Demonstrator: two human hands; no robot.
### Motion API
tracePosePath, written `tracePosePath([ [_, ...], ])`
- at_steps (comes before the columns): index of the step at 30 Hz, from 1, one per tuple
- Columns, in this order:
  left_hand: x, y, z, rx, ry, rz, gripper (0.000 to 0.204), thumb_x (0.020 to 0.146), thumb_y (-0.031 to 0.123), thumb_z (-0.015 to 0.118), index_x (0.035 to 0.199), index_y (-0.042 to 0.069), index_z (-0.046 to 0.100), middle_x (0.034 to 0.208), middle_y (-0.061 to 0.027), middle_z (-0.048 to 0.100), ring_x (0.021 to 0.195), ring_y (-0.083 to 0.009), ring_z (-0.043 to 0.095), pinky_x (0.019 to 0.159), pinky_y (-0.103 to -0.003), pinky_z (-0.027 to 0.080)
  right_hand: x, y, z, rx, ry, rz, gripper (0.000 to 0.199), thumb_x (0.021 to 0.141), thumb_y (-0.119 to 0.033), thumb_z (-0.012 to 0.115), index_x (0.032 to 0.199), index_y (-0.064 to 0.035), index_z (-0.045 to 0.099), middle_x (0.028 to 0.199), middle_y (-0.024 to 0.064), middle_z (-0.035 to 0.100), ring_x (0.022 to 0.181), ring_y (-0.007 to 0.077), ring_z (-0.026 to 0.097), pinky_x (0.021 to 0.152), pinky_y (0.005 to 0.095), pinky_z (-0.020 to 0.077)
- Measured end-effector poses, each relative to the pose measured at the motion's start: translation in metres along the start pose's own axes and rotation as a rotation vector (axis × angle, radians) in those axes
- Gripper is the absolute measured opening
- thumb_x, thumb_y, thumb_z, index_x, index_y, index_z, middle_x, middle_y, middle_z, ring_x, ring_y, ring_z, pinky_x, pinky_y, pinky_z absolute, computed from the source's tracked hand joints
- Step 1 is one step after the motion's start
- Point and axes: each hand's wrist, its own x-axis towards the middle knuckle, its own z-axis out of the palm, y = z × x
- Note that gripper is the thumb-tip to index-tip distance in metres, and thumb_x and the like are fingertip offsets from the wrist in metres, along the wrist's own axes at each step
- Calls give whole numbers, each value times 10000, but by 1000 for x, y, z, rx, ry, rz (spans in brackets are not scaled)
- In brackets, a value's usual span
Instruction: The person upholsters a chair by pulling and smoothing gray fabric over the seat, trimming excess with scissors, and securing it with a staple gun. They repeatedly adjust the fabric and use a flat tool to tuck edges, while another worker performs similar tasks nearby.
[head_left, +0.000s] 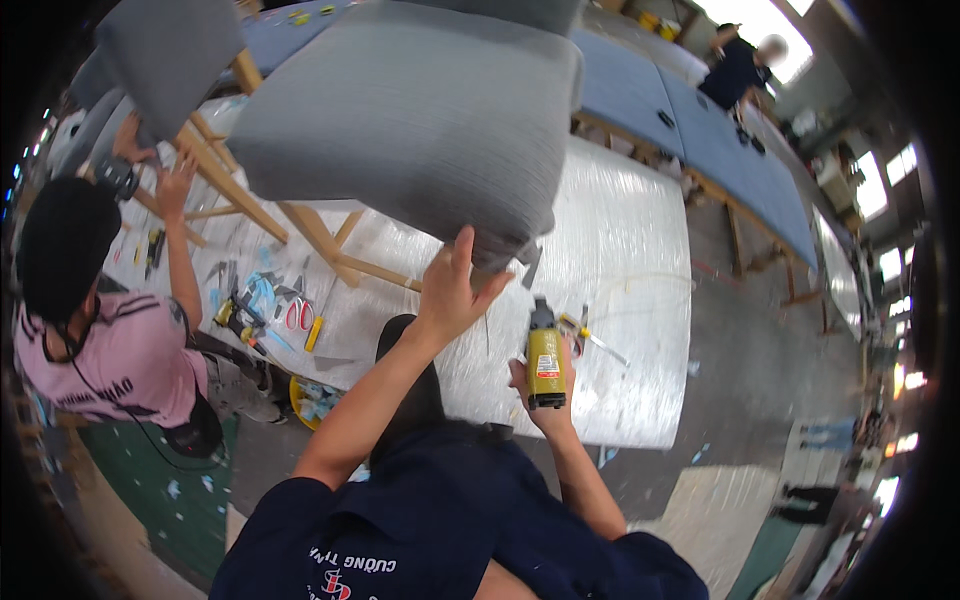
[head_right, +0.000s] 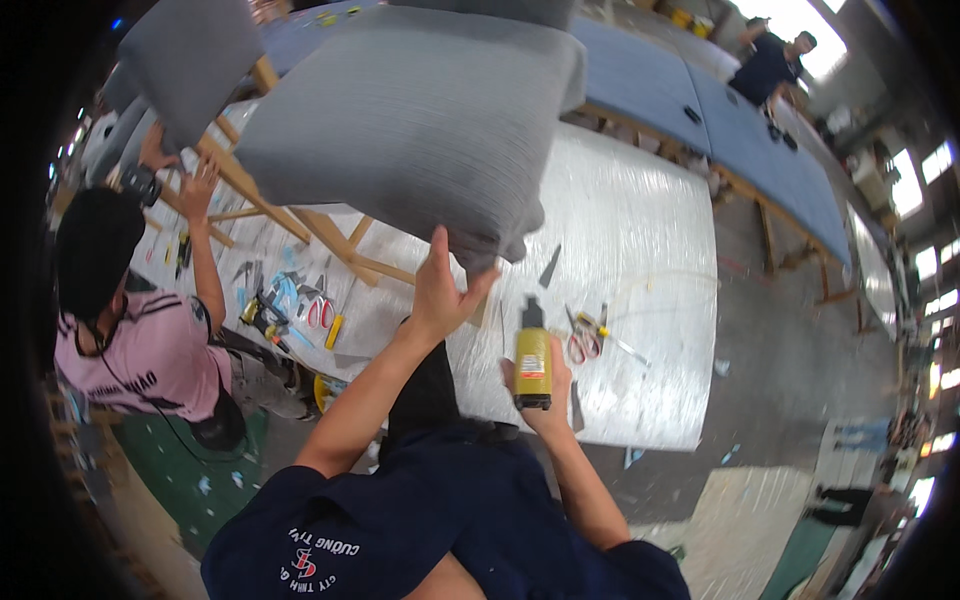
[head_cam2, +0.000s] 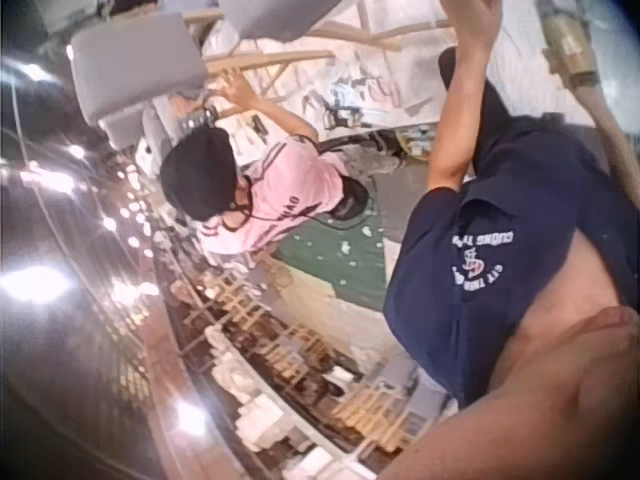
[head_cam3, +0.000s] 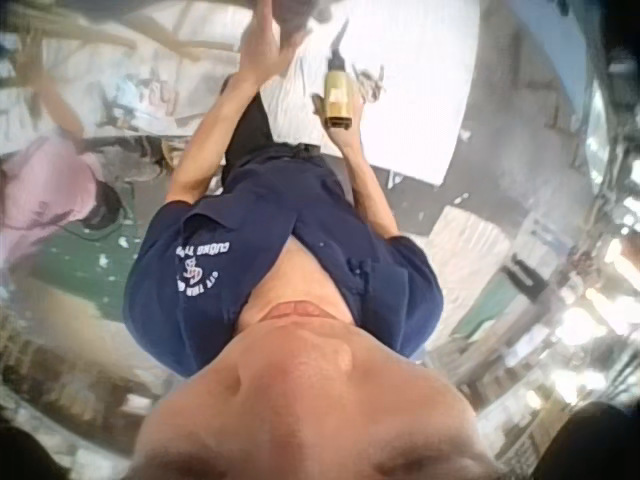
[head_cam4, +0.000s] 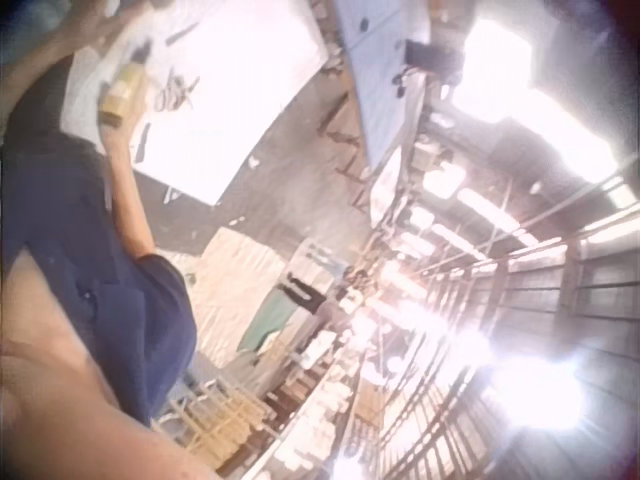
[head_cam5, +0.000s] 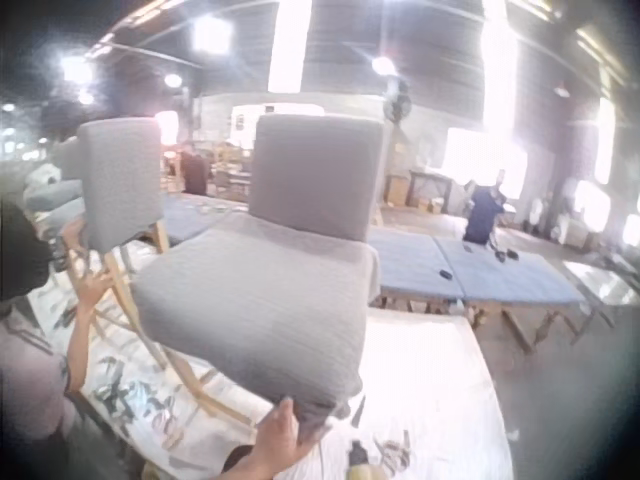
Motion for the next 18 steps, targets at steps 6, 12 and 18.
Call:
tracePosePath([
  [6, -88, -4, -101, -153, -120, -460, 759, 971, 127, 688, 1617, 26, 303, 1518, -236, 507, 1263, -365, 630, 1043, -442, 509, -34, 320, 0, -131, 28, 293, 777, 736, -228, 921, 1405, -64, 562, 1206, 214, 715, 1178, 372, 675, 997, 436, 534],
  [12, -143, -37, -206, 18, 118, -650, 740, 964, 64, 648, 1631, 57, 326, 1547, -194, 506, 1330, -327, 593, 1088, -430, 478, 180, 312, 1, -11, -314, 587, 491, 1065, -469, 519, 1304, -80, 699, 1241, 66, 737, 1134, 261, 686, 995, 482, 515],
  [18, -27, -42, -189, -222, 284, -555, 725, 1056, 173, 544, 1685, 87, 193, 1729, -193, 208, 1586, -299, 262, 1260, -460, 271, 322, -81, 26, 1055, -307, 186, 975, 1027, -765, 350, 1634, -4, 298, 1636, 244, 381, 1512, 402, 367, 1218, 522, 348],
])
